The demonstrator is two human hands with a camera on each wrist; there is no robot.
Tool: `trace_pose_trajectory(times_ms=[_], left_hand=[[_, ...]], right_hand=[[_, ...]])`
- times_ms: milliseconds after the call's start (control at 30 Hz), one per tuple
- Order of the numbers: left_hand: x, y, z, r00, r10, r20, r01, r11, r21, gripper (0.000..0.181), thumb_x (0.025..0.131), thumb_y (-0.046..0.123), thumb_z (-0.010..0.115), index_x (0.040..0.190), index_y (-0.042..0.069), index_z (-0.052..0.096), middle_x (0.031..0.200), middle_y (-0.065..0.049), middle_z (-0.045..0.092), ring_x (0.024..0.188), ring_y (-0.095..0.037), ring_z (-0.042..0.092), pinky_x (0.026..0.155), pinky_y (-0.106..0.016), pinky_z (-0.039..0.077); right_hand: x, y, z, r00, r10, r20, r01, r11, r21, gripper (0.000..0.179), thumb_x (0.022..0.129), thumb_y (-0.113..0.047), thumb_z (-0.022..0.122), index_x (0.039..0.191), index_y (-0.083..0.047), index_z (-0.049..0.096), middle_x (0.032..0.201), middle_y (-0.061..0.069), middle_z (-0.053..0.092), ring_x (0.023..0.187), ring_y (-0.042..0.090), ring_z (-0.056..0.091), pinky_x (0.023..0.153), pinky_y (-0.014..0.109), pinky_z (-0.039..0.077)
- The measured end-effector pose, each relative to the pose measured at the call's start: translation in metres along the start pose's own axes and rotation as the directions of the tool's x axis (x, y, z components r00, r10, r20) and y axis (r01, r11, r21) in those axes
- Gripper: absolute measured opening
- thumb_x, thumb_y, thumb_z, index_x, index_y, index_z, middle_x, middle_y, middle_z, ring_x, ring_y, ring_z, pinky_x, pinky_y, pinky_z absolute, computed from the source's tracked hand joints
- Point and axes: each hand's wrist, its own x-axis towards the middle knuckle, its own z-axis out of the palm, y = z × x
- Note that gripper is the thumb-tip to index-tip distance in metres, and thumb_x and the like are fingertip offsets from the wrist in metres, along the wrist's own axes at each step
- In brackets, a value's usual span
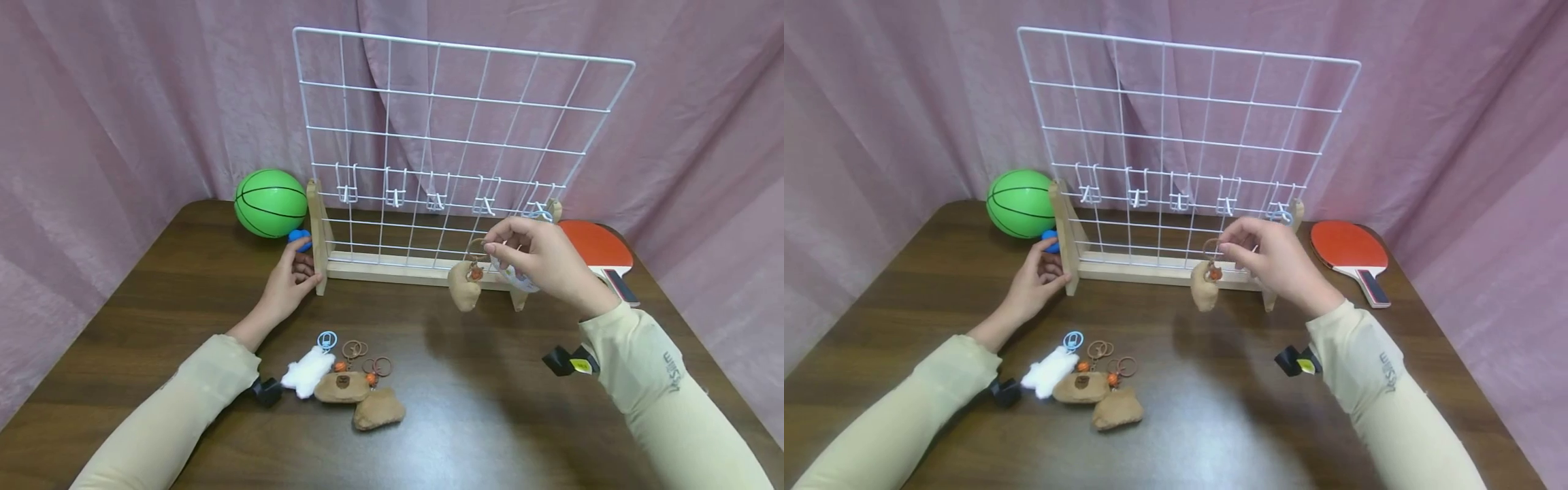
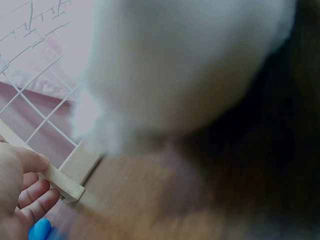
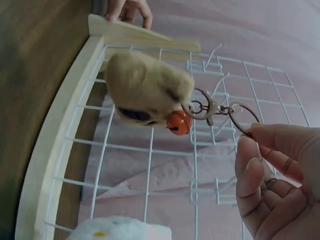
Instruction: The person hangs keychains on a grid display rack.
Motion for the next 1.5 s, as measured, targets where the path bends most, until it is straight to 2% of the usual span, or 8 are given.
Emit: trace_pose_trajectory(times_ms=[133,300,600,733,967,1200,1500], left_hand=[[-0.001,0.001,-0.001,1.0,0.004,0.002,-0.004,1.0,0.006,0.073,0.088,0.0,0.066,0.149,0.008,0.025,0.113,-0.024,0.052,0.092,-0.026,0.055,0.071,-0.011,0.047],[-0.001,0.002,-0.002,1.0,0.004,0.001,-0.004,1.0,0.009,0.074,0.088,-0.001,0.065,0.149,0.007,0.024,0.113,-0.024,0.052,0.092,-0.027,0.056,0.071,-0.01,0.047],[-0.002,0.003,-0.001,1.0,0.011,0.002,-0.011,1.0,0.004,0.074,0.088,-0.002,0.065,0.149,0.007,0.025,0.113,-0.025,0.052,0.093,-0.027,0.056,0.071,-0.012,0.048],[-0.002,0.004,-0.002,1.0,0.017,0.0,-0.017,1.0,0.007,0.074,0.088,-0.002,0.065,0.148,0.007,0.025,0.112,-0.024,0.052,0.092,-0.027,0.056,0.071,-0.012,0.048],[-0.002,0.002,-0.001,1.0,0.004,0.002,-0.004,1.0,0.007,0.074,0.088,-0.001,0.065,0.149,0.008,0.024,0.113,-0.024,0.052,0.093,-0.028,0.056,0.072,-0.011,0.047],[-0.001,0.0,-0.001,1.0,0.004,-0.001,-0.004,1.0,0.002,0.074,0.088,-0.002,0.065,0.148,0.008,0.025,0.113,-0.024,0.052,0.093,-0.028,0.056,0.071,-0.012,0.047],[-0.002,0.003,-0.002,1.0,0.022,0.002,-0.022,1.0,0.016,0.073,0.088,-0.002,0.065,0.148,0.007,0.025,0.112,-0.025,0.052,0.092,-0.029,0.057,0.071,-0.013,0.048]], right_hand=[[0.006,0.003,-0.005,0.999,0.007,-0.041,-0.007,1.0,-0.006,0.008,0.089,-0.014,0.068,0.096,-0.009,0.067,0.067,0.006,0.063,0.056,0.006,0.054,0.049,0.02,0.038],[0.013,0.006,-0.01,0.997,0.006,-0.077,-0.005,1.0,0.008,0.01,0.089,-0.013,0.068,0.097,-0.006,0.068,0.067,0.004,0.063,0.053,0.008,0.053,0.047,0.018,0.042],[0.021,0.011,-0.018,0.99,0.037,-0.138,-0.042,0.999,-0.035,0.012,0.091,-0.013,0.066,0.098,-0.004,0.068,0.066,0.007,0.063,0.051,0.0,0.052,0.048,0.016,0.044],[0.026,0.013,-0.018,0.991,0.059,-0.116,-0.065,0.997,-0.046,0.014,0.091,-0.015,0.065,0.099,-0.003,0.068,0.069,0.009,0.065,0.051,0.001,0.053,0.049,0.017,0.046],[0.033,0.013,-0.014,0.988,0.12,-0.097,-0.129,0.988,-0.085,0.01,0.091,-0.012,0.065,0.098,-0.005,0.068,0.071,0.009,0.067,0.051,0.01,0.056,0.052,0.021,0.044],[0.036,0.011,-0.011,0.99,0.124,-0.067,-0.13,0.987,-0.092,0.011,0.092,-0.009,0.063,0.099,-0.001,0.066,0.077,0.018,0.069,0.052,0.007,0.058,0.052,0.019,0.048],[0.036,0.011,-0.009,0.991,0.127,-0.038,-0.131,0.984,-0.12,0.013,0.092,-0.01,0.062,0.102,-0.001,0.064,0.084,0.019,0.071,0.056,0.008,0.061,0.057,0.019,0.048]])
